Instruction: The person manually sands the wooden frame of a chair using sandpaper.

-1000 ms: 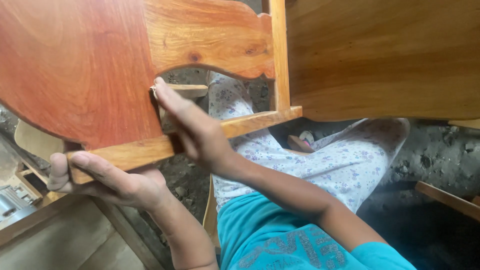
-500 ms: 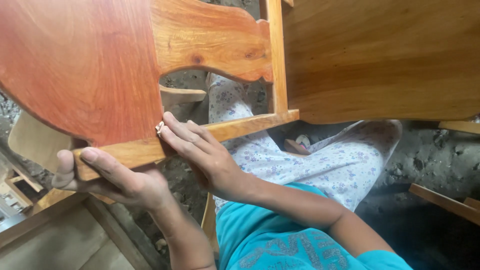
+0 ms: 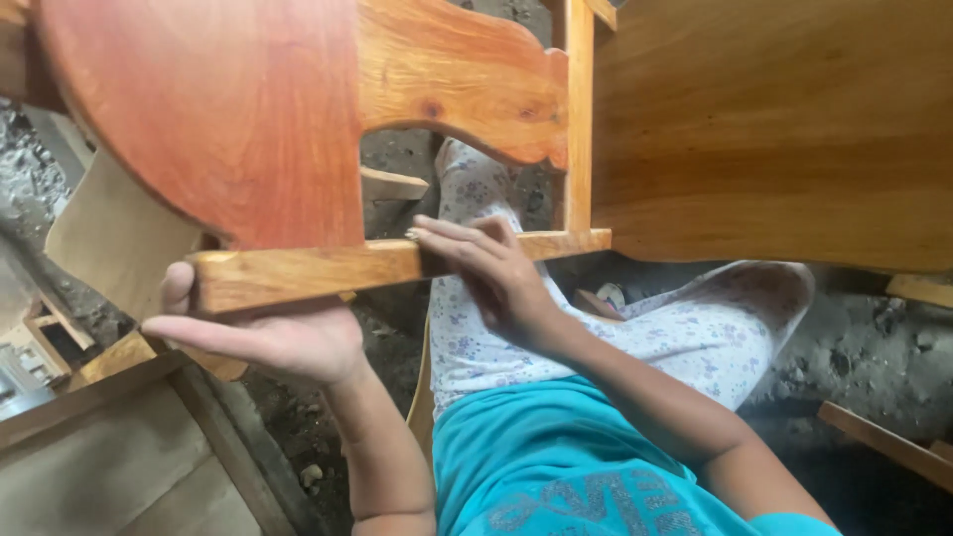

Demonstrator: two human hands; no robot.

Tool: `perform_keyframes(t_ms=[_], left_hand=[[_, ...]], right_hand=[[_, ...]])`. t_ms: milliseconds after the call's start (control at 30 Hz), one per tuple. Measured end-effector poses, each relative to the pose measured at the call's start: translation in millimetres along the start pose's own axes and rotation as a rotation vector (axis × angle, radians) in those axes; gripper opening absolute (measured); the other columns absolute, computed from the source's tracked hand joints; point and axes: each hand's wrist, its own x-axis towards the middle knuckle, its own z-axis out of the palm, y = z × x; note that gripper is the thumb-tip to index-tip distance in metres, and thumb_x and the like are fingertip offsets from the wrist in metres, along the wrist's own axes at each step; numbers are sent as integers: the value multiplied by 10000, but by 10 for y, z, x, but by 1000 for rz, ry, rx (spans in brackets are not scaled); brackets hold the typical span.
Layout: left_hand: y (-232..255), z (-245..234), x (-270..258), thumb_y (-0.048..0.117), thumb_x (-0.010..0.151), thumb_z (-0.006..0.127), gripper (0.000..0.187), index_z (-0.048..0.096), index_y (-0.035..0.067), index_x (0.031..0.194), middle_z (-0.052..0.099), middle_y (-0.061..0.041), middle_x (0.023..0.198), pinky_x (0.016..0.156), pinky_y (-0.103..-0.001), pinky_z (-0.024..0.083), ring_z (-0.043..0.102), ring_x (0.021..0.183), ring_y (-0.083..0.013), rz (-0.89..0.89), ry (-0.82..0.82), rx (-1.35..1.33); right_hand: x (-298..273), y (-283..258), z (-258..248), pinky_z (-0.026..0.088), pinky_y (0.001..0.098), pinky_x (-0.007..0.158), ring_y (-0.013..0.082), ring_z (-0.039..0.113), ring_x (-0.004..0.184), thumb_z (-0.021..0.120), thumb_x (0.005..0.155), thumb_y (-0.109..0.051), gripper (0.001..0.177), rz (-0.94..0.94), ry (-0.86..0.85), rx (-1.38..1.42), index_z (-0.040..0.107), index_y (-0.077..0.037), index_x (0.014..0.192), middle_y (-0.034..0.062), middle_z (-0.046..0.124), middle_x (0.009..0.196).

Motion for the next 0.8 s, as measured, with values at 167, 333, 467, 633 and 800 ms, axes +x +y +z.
perform_keyframes(t_ms=[167,333,467,633,800], left_hand=[[-36,-63,36,413,1003,547,332,593,107,1122,581,-49,1070,1017,-355,457,576,1063,-203,-153,-83,-132],[-19,41,95,419,854,586,310,628,112,866,620,-53,910,904,-378,486,615,933,-220,-308,47,-95],[-142,-26,122,394,786,639,287,545,123,782,548,-67,822,806,-403,487,599,834,-233,-230,180,-101],[24,287,58,399,774,598,317,466,115,721,484,-45,753,764,-375,433,537,765,-210,-195,145,-113],[26,422,44,434,736,583,345,450,120,684,456,-39,712,752,-358,411,512,743,-211,-207,128,-144]], right_hand=[[159,-388,216,446,363,1067,244,650,1365,441,1159,-68,336,-79,77,-23,529,-83,1483,126,514,1592],[17,-68,-35,387,348,873,283,658,1365,412,1134,-34,364,-9,-34,-82,519,-105,1474,159,561,1552],[239,-153,134,406,367,934,236,687,1236,488,1137,-99,303,-48,-4,27,552,-97,1433,123,601,1502],[51,-95,26,345,367,864,201,668,1310,478,1090,108,469,-55,-80,-60,480,-87,1516,147,529,1597],[159,-186,244,377,346,907,186,679,1388,554,1141,-183,341,-1,60,51,534,-143,1479,107,573,1568]])
